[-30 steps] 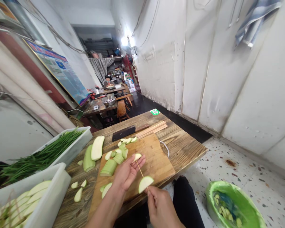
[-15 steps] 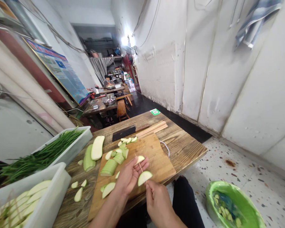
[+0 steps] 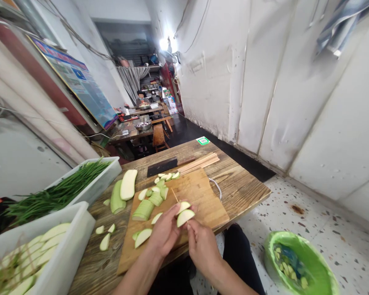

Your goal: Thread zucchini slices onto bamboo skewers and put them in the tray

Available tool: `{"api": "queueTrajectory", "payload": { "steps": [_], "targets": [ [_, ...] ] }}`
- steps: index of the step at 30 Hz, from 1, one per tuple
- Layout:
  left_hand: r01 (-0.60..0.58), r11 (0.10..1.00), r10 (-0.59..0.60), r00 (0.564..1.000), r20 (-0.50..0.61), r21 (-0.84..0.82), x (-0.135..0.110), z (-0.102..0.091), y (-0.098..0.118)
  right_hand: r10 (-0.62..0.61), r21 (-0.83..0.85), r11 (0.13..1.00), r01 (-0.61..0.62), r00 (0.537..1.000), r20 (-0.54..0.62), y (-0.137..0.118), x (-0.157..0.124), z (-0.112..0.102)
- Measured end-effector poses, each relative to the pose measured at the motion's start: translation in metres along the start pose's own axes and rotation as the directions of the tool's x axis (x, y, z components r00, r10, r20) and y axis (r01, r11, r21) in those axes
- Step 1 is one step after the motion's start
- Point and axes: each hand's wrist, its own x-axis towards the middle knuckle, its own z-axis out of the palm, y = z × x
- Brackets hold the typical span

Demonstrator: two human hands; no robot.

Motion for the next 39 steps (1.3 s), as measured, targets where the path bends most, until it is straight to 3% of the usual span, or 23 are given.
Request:
{"api": "queueTrajectory", "payload": {
  "steps": [3,4,6,8,10,12,15,18,20,23,25,27,28,30,33,39],
  "targets": [
    [-0.215,0.946,0.236,0.970,-0.061,0.244,0.000,-0.025,0.020,0.022,0.018,1.000,-0.021,0.999,-0.042,0.009,0.000,-0.005],
    [-0.289,0.865,0.348,0.935,-0.075,0.411,0.000,-0.037,0.027,0.043,0.035,0.999,-0.041,0.997,-0.061,0.013,0.000,-0.007],
    [-0.320,0.556,0.515,0.857,-0.015,0.767,-0.001,-0.062,0.039,0.090,0.090,0.992,-0.083,0.993,-0.076,0.022,-0.001,-0.011],
    [-0.262,0.189,0.500,0.855,0.137,0.947,-0.002,-0.083,0.043,0.132,0.151,0.981,-0.121,0.989,-0.064,0.029,-0.003,-0.012],
    [-0.222,-0.077,0.388,0.891,0.234,0.972,-0.001,-0.095,0.041,0.155,0.195,0.970,-0.144,0.987,-0.041,0.034,-0.006,-0.011],
    [-0.199,-0.210,0.308,0.916,0.258,0.957,0.000,-0.097,0.037,0.161,0.220,0.963,-0.154,0.987,-0.017,0.036,-0.009,-0.009],
    [-0.159,-0.259,0.277,0.933,0.231,0.953,0.001,-0.089,0.036,0.155,0.240,0.959,-0.151,0.988,0.002,0.033,-0.012,-0.007],
    [-0.121,-0.204,0.286,0.942,0.178,0.971,-0.001,-0.083,0.038,0.143,0.234,0.961,-0.147,0.989,0.033,0.026,-0.016,-0.008],
    [-0.130,-0.069,0.340,0.929,0.145,0.989,-0.001,-0.081,0.037,0.137,0.216,0.965,-0.148,0.988,0.067,0.020,-0.020,-0.009],
    [-0.207,0.303,0.482,0.875,0.038,0.930,0.005,-0.079,0.031,0.111,0.200,0.971,-0.130,0.989,0.103,0.011,-0.025,-0.010],
    [-0.252,0.597,0.498,0.861,-0.105,0.762,0.011,-0.076,0.029,0.074,0.188,0.977,-0.097,0.990,0.122,0.005,-0.029,-0.010],
    [-0.224,0.849,0.367,0.902,-0.229,0.478,0.017,-0.072,0.031,0.030,0.168,0.984,-0.055,0.989,0.148,-0.001,-0.031,-0.010],
    [-0.177,0.931,0.265,0.930,-0.254,0.320,0.019,-0.070,0.034,0.005,0.160,0.987,-0.032,0.986,0.164,-0.003,-0.032,-0.010],
    [-0.065,0.995,0.083,0.967,-0.242,0.082,0.021,-0.067,0.039,-0.034,0.146,0.989,0.004,0.978,0.204,-0.006,-0.032,-0.010],
    [0.050,0.999,-0.052,0.983,-0.176,-0.018,0.020,-0.065,0.045,-0.049,0.131,0.991,0.018,0.969,0.241,-0.009,-0.033,-0.010],
    [0.048,0.999,-0.049,0.995,-0.087,-0.016,0.016,-0.062,0.047,-0.034,0.091,0.996,0.011,0.967,0.253,-0.009,-0.034,-0.008]
  ]
}}
